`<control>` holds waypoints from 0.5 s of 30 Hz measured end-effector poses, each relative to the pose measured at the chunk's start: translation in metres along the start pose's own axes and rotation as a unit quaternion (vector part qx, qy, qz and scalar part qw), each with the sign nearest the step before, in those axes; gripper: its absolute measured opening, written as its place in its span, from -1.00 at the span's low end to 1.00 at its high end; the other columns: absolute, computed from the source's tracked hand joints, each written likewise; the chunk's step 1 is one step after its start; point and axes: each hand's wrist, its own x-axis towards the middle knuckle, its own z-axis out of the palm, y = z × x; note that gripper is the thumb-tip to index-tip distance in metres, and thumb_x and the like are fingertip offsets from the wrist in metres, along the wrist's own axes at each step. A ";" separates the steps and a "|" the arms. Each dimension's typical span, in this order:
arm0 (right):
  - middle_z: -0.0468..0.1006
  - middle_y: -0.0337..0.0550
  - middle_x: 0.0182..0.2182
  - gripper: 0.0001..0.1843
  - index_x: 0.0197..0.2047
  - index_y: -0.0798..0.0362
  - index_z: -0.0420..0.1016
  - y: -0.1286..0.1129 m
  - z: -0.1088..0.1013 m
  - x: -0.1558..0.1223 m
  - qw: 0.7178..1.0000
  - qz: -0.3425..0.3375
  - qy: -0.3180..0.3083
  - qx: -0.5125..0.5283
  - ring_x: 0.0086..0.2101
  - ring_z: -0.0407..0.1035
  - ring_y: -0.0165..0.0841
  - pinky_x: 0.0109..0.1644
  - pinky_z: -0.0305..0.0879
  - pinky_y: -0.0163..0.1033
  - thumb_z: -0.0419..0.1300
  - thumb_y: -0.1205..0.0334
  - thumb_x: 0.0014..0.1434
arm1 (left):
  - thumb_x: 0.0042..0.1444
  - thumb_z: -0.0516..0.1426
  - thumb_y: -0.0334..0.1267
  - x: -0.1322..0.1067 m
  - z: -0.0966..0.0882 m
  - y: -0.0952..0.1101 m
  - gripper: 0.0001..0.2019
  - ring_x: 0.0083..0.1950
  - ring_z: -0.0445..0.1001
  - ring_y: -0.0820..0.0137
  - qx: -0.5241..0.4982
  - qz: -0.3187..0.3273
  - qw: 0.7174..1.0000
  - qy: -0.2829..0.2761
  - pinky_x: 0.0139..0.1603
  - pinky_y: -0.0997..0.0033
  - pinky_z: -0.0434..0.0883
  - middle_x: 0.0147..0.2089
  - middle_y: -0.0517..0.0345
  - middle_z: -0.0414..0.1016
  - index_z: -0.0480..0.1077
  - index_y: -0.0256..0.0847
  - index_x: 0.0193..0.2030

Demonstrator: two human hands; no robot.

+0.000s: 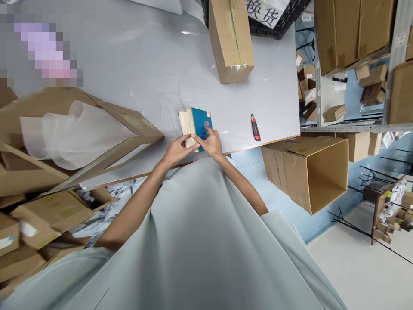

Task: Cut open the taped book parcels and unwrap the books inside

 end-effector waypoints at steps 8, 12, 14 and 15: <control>0.63 0.08 0.18 -0.17 0.35 0.00 0.58 -0.002 -0.025 -0.005 0.999 0.006 -0.001 0.050 -0.06 0.63 -0.20 0.26 0.55 -0.06 0.48 -0.36 0.20 | 0.04 0.35 0.40 0.010 0.009 -0.018 -0.26 0.08 0.68 0.05 -0.160 -0.101 0.982 -0.007 0.18 0.13 0.59 0.09 -0.22 0.74 0.62 -0.29 0.03; 0.71 0.06 0.09 -0.34 0.17 0.08 0.66 0.006 -0.050 -0.010 0.996 -0.013 0.023 0.086 0.04 0.62 -0.21 0.25 0.54 -0.15 0.32 -0.33 0.34 | 0.06 0.37 0.20 0.017 0.014 -0.025 -0.45 0.04 0.68 0.09 -0.161 -0.114 0.980 0.019 0.18 0.17 0.58 0.02 -0.20 0.75 0.60 -0.29 -0.08; 0.73 0.08 0.03 -0.34 0.06 0.13 0.69 0.010 -0.065 -0.013 0.996 -0.016 0.043 0.082 0.05 0.61 -0.19 0.26 0.53 -0.13 0.16 -0.34 0.43 | 0.08 0.34 0.12 0.021 0.014 -0.028 -0.54 0.02 0.67 0.10 -0.144 -0.120 0.982 0.032 0.18 0.18 0.57 0.00 -0.21 0.74 0.59 -0.28 -0.13; 0.74 0.09 0.00 -0.30 -0.01 0.15 0.69 0.013 -0.074 -0.015 0.996 -0.017 0.054 0.075 0.04 0.61 -0.17 0.27 0.53 -0.10 0.05 -0.34 0.48 | 0.09 0.31 0.09 0.023 0.014 -0.030 -0.58 0.01 0.67 0.10 -0.130 -0.123 0.983 0.038 0.18 0.18 0.57 -0.01 -0.22 0.74 0.59 -0.28 -0.16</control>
